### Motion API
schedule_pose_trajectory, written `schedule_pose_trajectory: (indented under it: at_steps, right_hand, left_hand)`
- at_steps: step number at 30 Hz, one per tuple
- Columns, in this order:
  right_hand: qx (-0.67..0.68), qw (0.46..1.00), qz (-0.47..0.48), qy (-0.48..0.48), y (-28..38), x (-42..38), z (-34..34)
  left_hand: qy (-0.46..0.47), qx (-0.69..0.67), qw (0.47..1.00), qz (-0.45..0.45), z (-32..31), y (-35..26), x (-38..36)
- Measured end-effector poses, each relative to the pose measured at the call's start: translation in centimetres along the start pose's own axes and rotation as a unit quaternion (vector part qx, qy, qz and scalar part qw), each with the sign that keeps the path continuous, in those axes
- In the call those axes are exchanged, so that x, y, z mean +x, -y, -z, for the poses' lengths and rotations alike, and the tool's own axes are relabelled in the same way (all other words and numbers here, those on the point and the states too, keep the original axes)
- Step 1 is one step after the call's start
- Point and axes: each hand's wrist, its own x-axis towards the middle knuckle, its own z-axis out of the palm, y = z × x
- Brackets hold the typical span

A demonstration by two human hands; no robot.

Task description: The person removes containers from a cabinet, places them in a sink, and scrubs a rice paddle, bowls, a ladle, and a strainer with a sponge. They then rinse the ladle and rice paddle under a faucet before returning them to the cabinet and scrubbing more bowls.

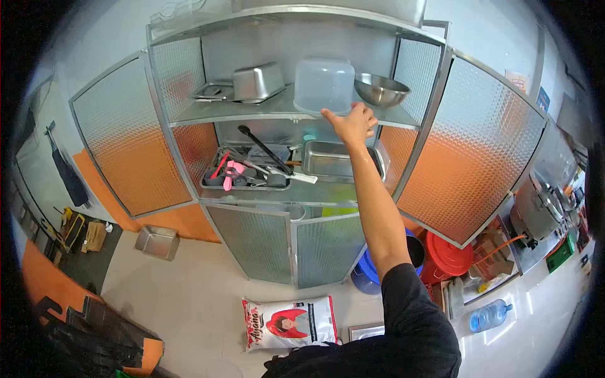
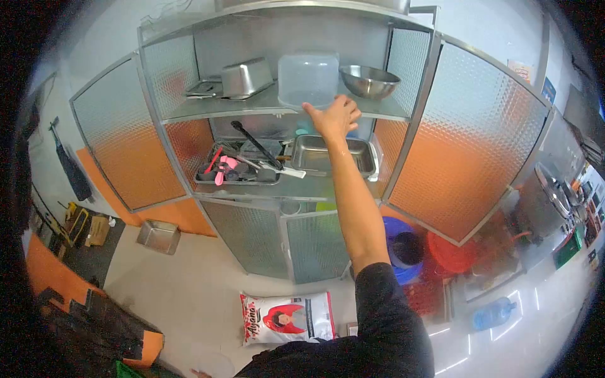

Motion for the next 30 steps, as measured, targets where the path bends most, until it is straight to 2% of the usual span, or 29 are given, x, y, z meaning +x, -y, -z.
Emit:
schedule_pose_trajectory:
  at_steps: [2,3,5,7,9,11,13,15,16,17,18,19,20,21,22,23,25,29,30]
  right_hand:
    - [0.086,0.986,0.079,-0.118,-1.5,-1.1,0.5]
    - [0.087,0.986,0.078,-0.119,-2.9,-1.7,0.6]
    - [0.127,0.94,0.265,-0.175,-7.0,-3.6,0.4]
    - [0.156,0.942,0.274,-0.114,-11.0,-7.1,0.0]
    - [0.216,0.954,0.207,-0.005,-16.5,-11.6,-0.8]
    - [0.105,0.971,0.213,0.02,-24.5,-17.0,-1.3]
    - [0.079,0.982,0.135,0.108,-33.4,-24.0,-0.1]
    - [-0.01,0.991,0.06,0.117,-46.1,-34.3,0.0]
    - [-0.057,0.972,-0.03,0.224,-54.8,-41.6,1.5]
    - [-0.137,0.942,-0.103,0.289,-63.2,-50.5,3.9]
    - [-0.194,0.877,-0.232,0.373,-65.4,-56.5,9.4]
    - [-0.201,0.822,-0.371,0.383,-65.0,-60.8,14.6]
    - [-0.172,0.769,-0.507,0.35,-63.7,-64.6,19.2]
    - [-0.112,0.717,-0.628,0.28,-61.7,-67.2,23.0]
    - [-0.058,0.68,-0.701,0.206,-59.7,-69.3,26.1]
    - [-0.017,0.655,-0.741,0.148,-57.9,-70.8,28.1]
    - [0.044,0.621,-0.781,0.056,-54.9,-73.1,30.9]
    - [0.11,0.609,-0.785,-0.028,-52.1,-74.0,32.7]
    - [0.121,0.611,-0.782,-0.037,-51.8,-73.9,32.8]
  left_hand:
    - [0.046,-0.072,0.995,0.046,-2.5,-3.0,0.9]
    - [0.073,-0.115,0.988,0.072,-4.2,-4.9,1.3]
    - [0.128,-0.192,0.966,0.12,-7.5,-10.2,-0.1]
    - [0.108,-0.254,0.95,0.147,-10.9,-19.2,-5.7]
    - [0.26,-0.219,0.937,0.084,-11.8,-24.0,-8.5]
    - [0.368,-0.215,0.898,0.109,-15.5,-26.5,-8.8]
    - [0.481,-0.14,0.861,0.083,-16.7,-32.9,-13.3]
    - [0.542,-0.189,0.819,-0.002,-17.5,-39.6,-20.3]
    - [0.548,-0.225,0.805,-0.01,-18.6,-41.4,-22.2]
    - [0.554,-0.261,0.79,-0.018,-19.8,-43.0,-23.8]
    - [0.597,-0.286,0.749,-0.029,-20.5,-45.0,-25.0]
    - [0.637,-0.311,0.704,-0.041,-20.9,-47.3,-26.5]
    - [0.661,-0.339,0.665,-0.08,-21.0,-50.3,-28.8]
    - [0.682,-0.365,0.623,-0.12,-21.0,-53.4,-31.7]
    - [0.69,-0.383,0.596,-0.15,-20.9,-56.0,-34.6]
    - [0.697,-0.4,0.568,-0.177,-21.0,-58.1,-37.5]
    - [0.726,-0.395,0.554,-0.106,-21.5,-61.1,-43.0]
    - [0.772,-0.426,0.463,0.093,-28.9,-58.7,-50.6]
    - [0.774,-0.42,0.464,0.095,-31.1,-57.9,-51.8]
